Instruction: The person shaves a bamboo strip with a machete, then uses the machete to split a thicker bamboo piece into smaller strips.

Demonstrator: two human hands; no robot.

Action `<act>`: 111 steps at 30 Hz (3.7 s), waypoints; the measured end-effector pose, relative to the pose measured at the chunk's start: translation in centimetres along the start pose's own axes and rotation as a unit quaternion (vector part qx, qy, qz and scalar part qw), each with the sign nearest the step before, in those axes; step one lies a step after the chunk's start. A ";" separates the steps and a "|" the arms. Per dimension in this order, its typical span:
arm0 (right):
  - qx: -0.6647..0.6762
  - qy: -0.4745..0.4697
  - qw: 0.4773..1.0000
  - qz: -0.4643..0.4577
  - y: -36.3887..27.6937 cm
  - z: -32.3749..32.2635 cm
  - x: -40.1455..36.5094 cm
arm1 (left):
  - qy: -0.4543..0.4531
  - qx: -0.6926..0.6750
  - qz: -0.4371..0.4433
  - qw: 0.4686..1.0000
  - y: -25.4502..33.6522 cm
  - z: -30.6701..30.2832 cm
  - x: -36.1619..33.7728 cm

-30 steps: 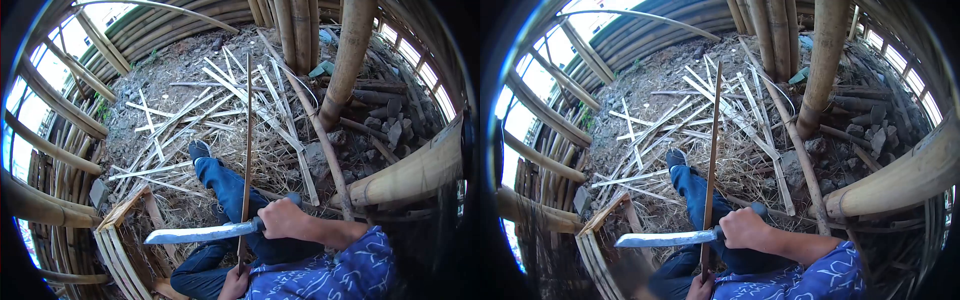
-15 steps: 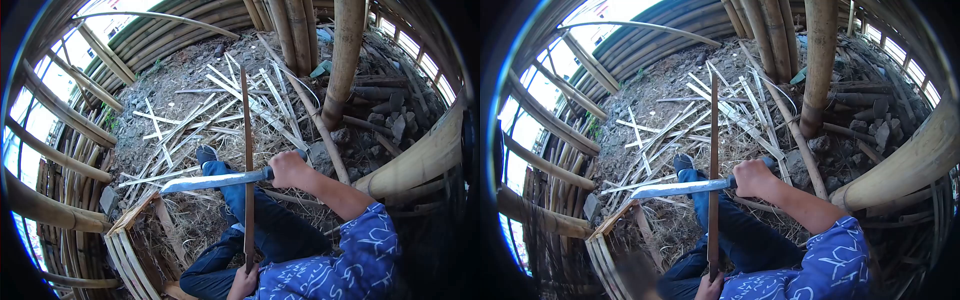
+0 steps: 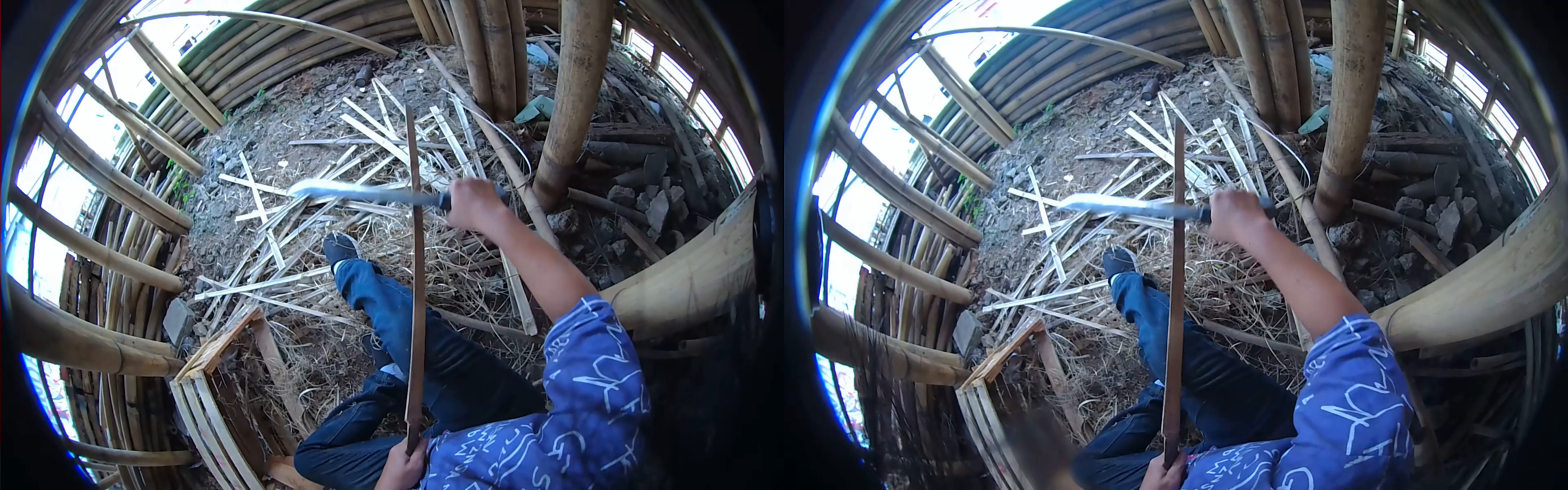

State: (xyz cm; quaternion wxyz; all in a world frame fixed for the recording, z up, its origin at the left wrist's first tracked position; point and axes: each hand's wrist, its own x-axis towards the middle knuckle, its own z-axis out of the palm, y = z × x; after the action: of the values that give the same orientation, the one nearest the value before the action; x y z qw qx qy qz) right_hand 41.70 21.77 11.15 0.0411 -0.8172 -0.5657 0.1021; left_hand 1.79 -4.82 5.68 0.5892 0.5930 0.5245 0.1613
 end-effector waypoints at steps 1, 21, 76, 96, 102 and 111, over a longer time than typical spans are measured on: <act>0.014 -0.016 1.000 0.013 0.4 -0.3 1.2 | -0.001 -0.001 -0.007 1.000 0.1 -0.1 0.0; 0.027 0.075 0.986 0.144 3.0 -1.1 14.3 | 0.015 -0.029 -0.070 0.997 0.0 -0.6 0.4; 0.189 0.034 0.962 -0.193 -1.0 7.9 -19.6 | 0.064 0.007 -0.081 0.995 -2.4 -0.5 -1.3; 0.092 0.028 0.978 -0.184 -1.0 9.2 -15.9 | -0.005 -0.045 -0.157 0.987 -0.7 -0.5 -1.3; 0.081 0.062 0.982 -0.158 -0.6 7.5 -13.7 | -0.020 0.005 -0.187 0.982 0.8 -1.1 -1.5; 0.063 0.093 0.982 -0.153 -0.5 8.2 -13.4 | 0.030 -0.044 -0.128 0.990 -0.4 -0.4 -0.9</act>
State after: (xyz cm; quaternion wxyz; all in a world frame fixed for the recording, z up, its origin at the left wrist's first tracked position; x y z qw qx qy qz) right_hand 35.01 9.07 4.86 0.1600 -0.7229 -0.6700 0.0530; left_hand 0.98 -5.41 5.84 0.6144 0.4893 0.6062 0.1254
